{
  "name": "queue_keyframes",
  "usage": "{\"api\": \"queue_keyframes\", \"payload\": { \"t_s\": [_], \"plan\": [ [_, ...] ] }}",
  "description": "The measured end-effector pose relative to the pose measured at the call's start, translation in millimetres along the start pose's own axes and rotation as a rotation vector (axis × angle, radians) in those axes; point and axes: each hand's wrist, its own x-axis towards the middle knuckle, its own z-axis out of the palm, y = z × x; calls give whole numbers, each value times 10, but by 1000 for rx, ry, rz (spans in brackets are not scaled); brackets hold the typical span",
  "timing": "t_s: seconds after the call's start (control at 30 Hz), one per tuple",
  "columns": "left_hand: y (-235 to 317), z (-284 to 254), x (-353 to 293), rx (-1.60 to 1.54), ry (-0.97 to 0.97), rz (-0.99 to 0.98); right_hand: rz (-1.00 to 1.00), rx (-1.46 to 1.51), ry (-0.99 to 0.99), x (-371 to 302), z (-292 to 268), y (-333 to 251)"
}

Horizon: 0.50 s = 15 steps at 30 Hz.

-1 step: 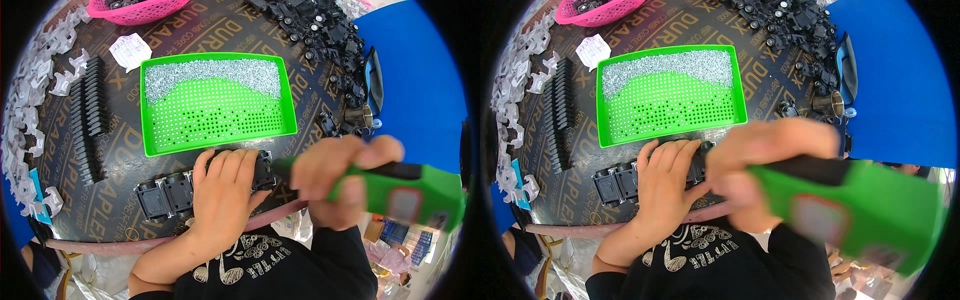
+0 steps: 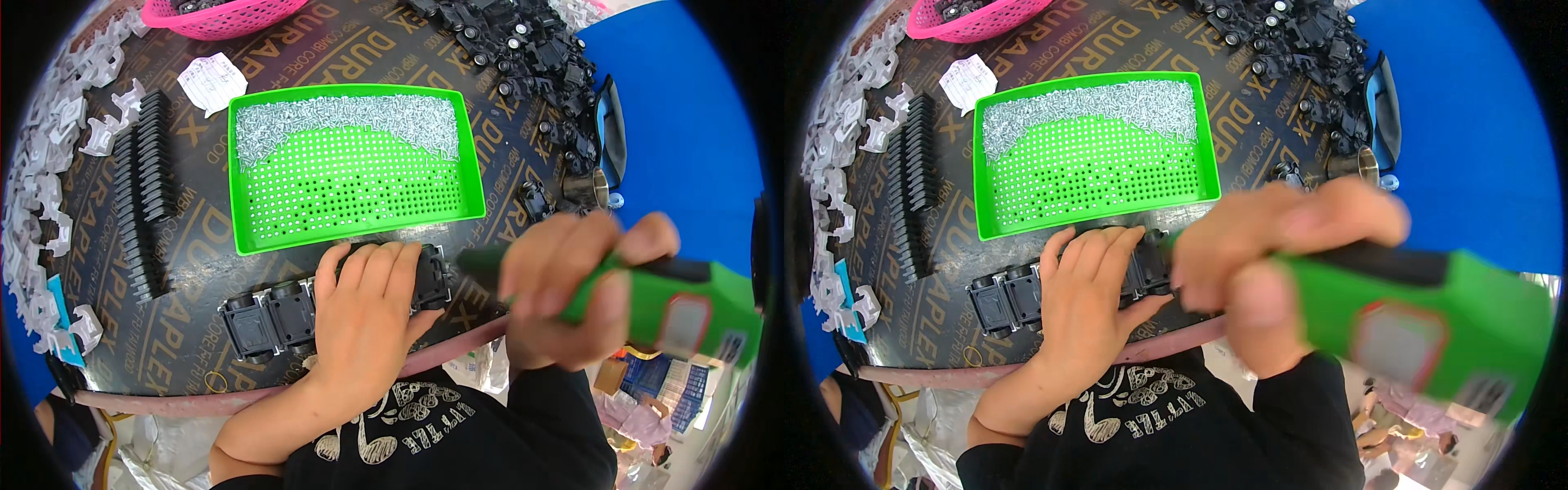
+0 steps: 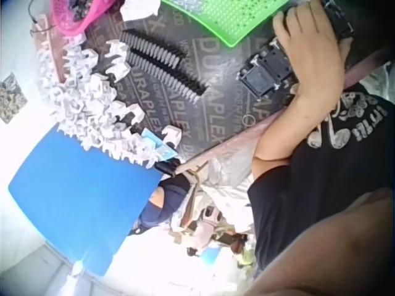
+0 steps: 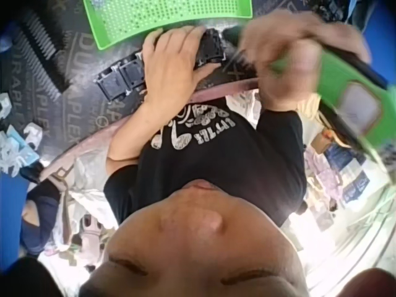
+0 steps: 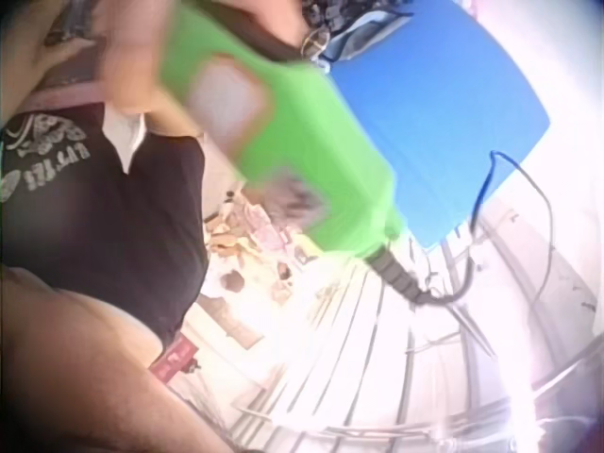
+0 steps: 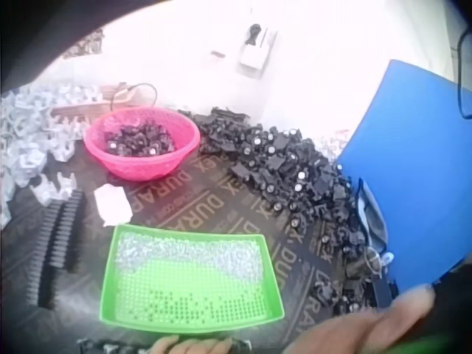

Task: Assembling small plastic chassis and components using an electric screwdriver.

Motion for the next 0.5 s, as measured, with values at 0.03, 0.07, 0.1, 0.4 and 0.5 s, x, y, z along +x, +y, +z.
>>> {"api": "queue_keyframes", "payload": {
  "t_s": [0.03, 0.07, 0.1, 0.4, 0.5],
  "plan": [
    [33, -21, 10, -9, 1, 10, -4, 24, 25, 87, -41, -39],
    [21, -3, 6, -9, -1, 15, -3, -33, 161, 118, -28, 33],
    [5, 21, -9, 1, 18, 14, 8, -100, 223, 150, -99, 166],
    [19, 50, -14, -1, 54, -1, -41, -276, 208, 128, -309, 642],
    [23, 44, -15, 9, 47, -4, 7, -215, 224, 144, -265, 620]
  ]
}}
